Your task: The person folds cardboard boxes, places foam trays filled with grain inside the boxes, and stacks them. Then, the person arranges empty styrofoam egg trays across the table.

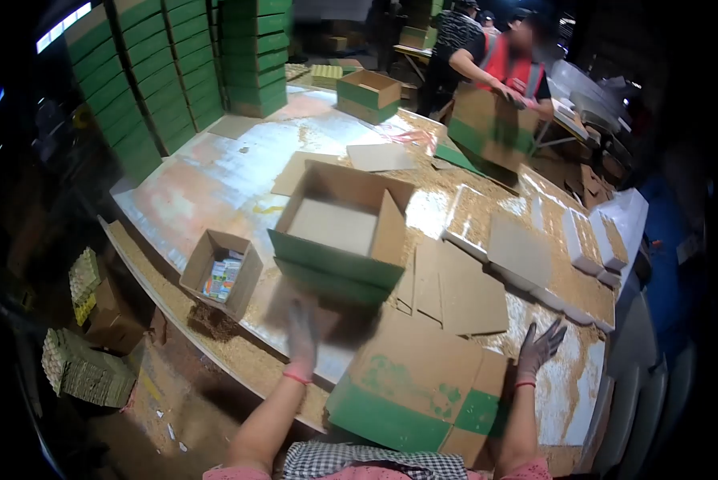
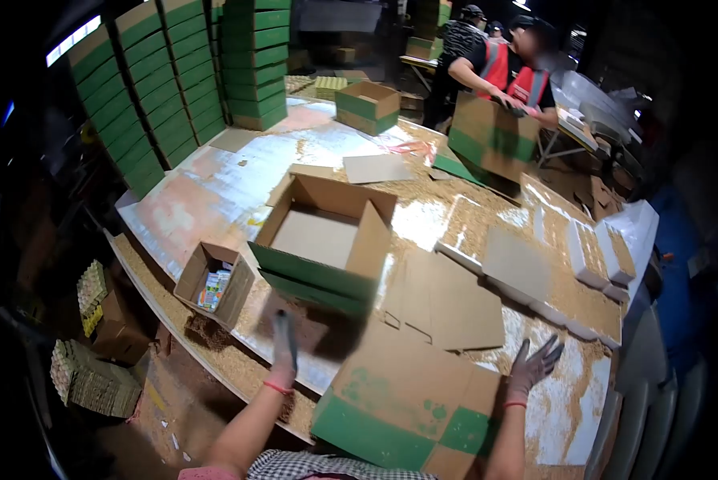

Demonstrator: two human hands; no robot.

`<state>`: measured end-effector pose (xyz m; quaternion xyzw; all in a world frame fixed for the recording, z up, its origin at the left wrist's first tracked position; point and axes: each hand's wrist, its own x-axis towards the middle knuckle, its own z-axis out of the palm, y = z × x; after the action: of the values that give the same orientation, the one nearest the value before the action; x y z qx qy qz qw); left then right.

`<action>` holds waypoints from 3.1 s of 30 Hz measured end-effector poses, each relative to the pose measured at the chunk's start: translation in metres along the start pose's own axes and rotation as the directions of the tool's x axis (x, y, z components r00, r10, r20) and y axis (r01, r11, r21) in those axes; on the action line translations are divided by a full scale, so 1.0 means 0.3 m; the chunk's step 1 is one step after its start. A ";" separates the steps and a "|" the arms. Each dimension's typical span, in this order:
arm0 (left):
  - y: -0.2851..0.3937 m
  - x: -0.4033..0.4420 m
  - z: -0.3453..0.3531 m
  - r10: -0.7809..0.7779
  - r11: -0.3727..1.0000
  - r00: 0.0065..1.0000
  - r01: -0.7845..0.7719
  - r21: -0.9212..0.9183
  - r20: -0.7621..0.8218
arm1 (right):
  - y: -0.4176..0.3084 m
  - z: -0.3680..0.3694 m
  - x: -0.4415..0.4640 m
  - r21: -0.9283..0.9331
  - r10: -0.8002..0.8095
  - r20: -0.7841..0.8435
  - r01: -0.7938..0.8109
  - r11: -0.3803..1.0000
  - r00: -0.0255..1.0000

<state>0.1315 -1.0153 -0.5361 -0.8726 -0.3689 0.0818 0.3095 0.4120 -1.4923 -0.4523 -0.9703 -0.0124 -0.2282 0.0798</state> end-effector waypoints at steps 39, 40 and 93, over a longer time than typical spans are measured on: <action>0.326 -0.485 -1.260 0.630 -0.611 -0.196 -0.722 -0.324 -0.751 | -0.180 -0.814 0.343 0.168 -0.518 -0.439 0.633 0.756 0.734; 0.316 -0.470 -1.267 0.633 -0.686 -0.249 -0.620 -0.382 -0.733 | -0.161 -0.796 0.298 0.181 -0.512 -0.436 0.630 0.755 0.740; -0.170 -0.227 -0.930 0.239 -0.402 0.967 0.186 -0.896 0.093 | 0.406 0.289 0.551 0.346 -0.062 0.737 -0.454 -0.821 0.673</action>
<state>0.1561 -1.1691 -0.2896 -0.7218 -0.2823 -0.1469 -0.6146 0.6057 -1.6006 -0.4735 -0.2208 0.1502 0.1241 0.9557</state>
